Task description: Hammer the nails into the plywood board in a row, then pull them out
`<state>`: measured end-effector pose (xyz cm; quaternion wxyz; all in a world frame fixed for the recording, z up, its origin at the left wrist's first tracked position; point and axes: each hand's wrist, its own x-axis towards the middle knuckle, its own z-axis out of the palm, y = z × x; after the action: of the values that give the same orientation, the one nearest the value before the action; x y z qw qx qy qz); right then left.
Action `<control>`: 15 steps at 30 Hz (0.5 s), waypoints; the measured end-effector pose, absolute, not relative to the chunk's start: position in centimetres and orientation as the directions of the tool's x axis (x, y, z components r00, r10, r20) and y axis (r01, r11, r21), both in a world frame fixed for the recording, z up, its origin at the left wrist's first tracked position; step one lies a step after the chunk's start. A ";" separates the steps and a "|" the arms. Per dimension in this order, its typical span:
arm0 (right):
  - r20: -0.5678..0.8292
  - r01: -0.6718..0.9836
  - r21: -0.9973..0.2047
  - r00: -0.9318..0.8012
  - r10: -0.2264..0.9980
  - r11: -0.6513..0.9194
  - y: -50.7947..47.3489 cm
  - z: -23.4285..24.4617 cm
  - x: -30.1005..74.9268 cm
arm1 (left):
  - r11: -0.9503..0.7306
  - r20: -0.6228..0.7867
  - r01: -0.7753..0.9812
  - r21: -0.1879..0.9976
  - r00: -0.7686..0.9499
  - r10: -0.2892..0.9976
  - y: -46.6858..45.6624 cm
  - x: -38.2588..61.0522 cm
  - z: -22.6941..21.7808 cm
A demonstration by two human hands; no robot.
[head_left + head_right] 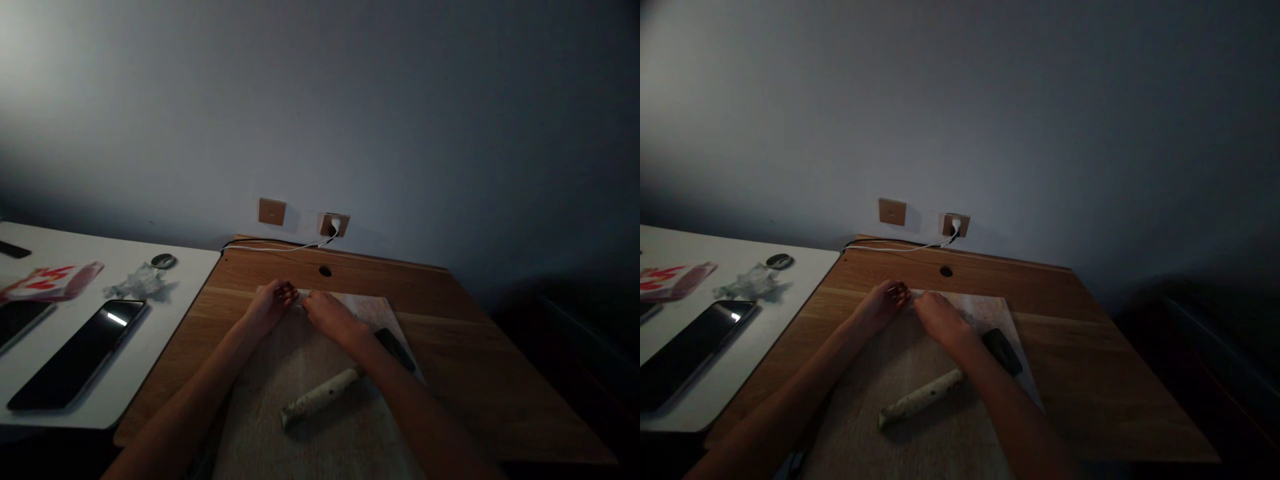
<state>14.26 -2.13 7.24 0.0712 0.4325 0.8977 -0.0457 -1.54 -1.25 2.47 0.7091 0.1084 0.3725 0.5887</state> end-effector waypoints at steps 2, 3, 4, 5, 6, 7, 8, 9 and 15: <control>-0.167 0.772 -0.034 -0.631 0.758 0.635 -2.0 7.3 14.5 | 0.283 -0.395 -0.755 0.592 0.035 0.918 -1.3 -1.4 2.6; -0.167 0.765 -0.042 -0.640 0.750 0.643 -1.9 7.4 14.6 | 0.284 -0.391 -0.753 0.593 0.039 0.919 -1.3 -1.4 2.6; -0.165 0.757 -0.050 -0.649 0.742 0.651 -1.9 7.5 14.7 | 0.286 -0.390 -0.751 0.595 0.042 0.920 -1.3 -1.4 2.6; -0.163 0.749 -0.058 -0.659 0.734 0.660 -1.9 7.6 14.7 | 0.287 -0.386 -0.749 0.597 0.045 0.922 -1.3 -1.3 2.6; -0.160 0.742 -0.067 -0.667 0.727 0.667 -1.8 7.6 14.7 | 0.286 -0.381 -0.748 0.599 0.048 0.923 -1.3 -1.3 2.6; -0.157 0.738 -0.074 -0.672 0.723 0.670 -1.8 7.6 14.6 | 0.284 -0.378 -0.746 0.602 0.047 0.925 -1.3 -1.3 2.5; -0.154 0.738 -0.079 -0.673 0.724 0.670 -1.8 7.6 14.6 | 0.282 -0.374 -0.745 0.604 0.048 0.926 -1.3 -1.3 2.5; -0.149 0.742 -0.082 -0.670 0.727 0.666 -1.8 7.5 14.6 | 0.278 -0.368 -0.744 0.608 0.047 0.929 -1.3 -1.3 2.4; -0.103 0.731 -0.140 -0.681 0.725 0.667 -1.4 7.1 15.0 | 0.259 -0.330 -0.730 0.632 0.050 0.943 -1.2 -1.4 2.1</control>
<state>14.95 -1.42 7.09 0.0192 0.3988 0.9129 -0.0850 -1.43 -1.22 2.09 0.7090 0.1492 0.3565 0.5899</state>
